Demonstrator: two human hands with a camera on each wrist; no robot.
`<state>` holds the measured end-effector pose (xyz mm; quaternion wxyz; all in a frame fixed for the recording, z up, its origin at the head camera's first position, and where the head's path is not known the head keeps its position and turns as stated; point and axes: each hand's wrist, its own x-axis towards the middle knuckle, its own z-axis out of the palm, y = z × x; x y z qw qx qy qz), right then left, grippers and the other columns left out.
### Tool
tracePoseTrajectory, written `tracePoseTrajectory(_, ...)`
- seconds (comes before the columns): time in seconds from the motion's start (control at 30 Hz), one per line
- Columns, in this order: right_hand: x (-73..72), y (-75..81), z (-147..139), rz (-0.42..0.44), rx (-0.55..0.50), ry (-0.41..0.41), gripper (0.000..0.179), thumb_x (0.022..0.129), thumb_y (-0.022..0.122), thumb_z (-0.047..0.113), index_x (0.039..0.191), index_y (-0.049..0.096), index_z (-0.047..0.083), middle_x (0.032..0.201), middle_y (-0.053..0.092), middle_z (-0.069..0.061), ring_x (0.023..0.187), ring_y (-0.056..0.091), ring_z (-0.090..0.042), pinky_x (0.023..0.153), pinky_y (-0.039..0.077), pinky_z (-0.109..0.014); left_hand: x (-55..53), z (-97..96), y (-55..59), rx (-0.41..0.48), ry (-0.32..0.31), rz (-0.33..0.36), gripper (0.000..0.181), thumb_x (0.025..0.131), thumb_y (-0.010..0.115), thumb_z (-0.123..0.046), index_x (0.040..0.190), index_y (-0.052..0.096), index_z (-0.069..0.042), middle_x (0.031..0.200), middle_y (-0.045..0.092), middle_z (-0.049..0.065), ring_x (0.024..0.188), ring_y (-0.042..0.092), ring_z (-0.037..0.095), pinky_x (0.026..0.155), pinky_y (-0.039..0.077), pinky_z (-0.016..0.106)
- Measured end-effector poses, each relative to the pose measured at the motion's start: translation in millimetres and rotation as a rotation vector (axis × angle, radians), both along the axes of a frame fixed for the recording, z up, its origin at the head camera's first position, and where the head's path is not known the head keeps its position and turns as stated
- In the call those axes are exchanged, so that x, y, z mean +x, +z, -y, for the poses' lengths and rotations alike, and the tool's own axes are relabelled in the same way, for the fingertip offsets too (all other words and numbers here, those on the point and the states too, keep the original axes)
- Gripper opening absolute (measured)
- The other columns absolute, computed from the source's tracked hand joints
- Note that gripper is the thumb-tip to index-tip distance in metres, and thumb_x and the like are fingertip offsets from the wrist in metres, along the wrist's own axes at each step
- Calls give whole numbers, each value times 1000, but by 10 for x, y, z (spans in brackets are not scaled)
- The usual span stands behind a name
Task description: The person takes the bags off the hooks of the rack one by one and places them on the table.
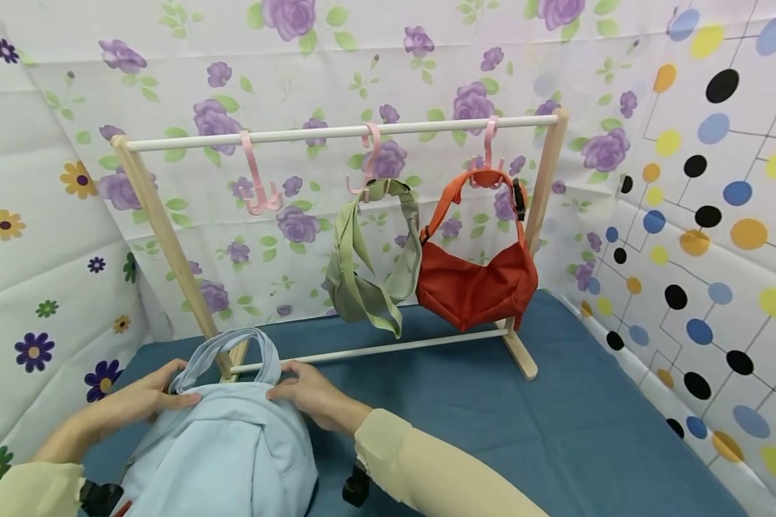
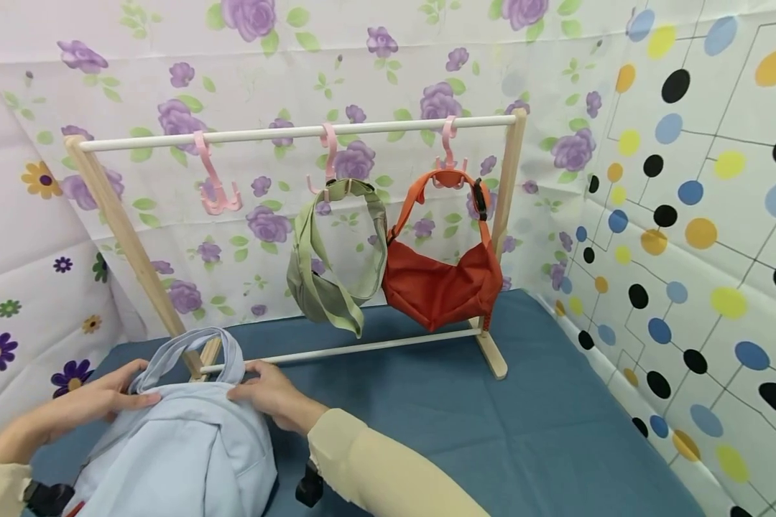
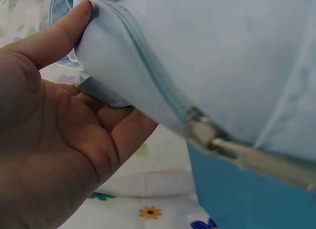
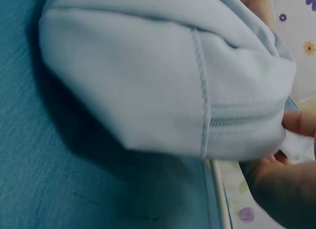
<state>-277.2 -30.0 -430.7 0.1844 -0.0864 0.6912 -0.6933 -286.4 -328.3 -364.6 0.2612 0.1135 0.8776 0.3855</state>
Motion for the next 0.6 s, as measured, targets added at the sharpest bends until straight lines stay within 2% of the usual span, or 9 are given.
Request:
tracePoseTrajectory(0.07, 0, -25, 7, 36, -36, 46, 53, 95, 69, 3, 145, 50, 6, 111, 72, -8, 116, 64, -23, 110, 45, -50, 2, 50, -25, -6, 15, 37, 96, 108, 57, -34, 157, -10, 13, 157, -3, 49, 142, 4, 70, 100, 39, 77)
tracePoseTrajectory(0.17, 10, -59, 40, 55, -71, 95, 58, 96, 64, 0, 150, 42, 4, 115, 70, -10, 123, 60, -26, 113, 40, -53, -1, 111, -45, -20, 27, 68, 101, 108, 57, -35, 155, -18, 15, 156, -14, 49, 141, -6, 71, 101, 33, 81)
tracePoseTrajectory(0.27, 33, -76, 96, 43, -62, 109, 55, 98, 63, -1, 148, 43, 4, 113, 70, -11, 120, 61, -26, 110, 44, -52, -5, 146, -60, -35, 28, 69, 101, 108, 57, -35, 154, -16, 16, 155, -10, 50, 141, -3, 71, 100, 35, 80)
tracePoseTrajectory(0.4, 62, -92, 169, 18, 0, 97, 51, 99, 65, 1, 147, 46, 6, 114, 69, -9, 119, 62, -26, 108, 46, -50, 0, 174, -87, -61, 28, 82, 100, 108, 57, -35, 153, -13, 19, 154, -6, 52, 140, 1, 72, 101, 36, 79)
tracePoseTrajectory(0.6, 83, -128, 239, 1, 61, 81, 50, 100, 65, 2, 147, 48, 5, 116, 70, -11, 120, 62, -27, 108, 46, -48, 14, 222, -133, -82, 31, 107, 105, 107, 59, -35, 151, -18, 21, 153, -19, 51, 139, -11, 71, 106, 27, 80)
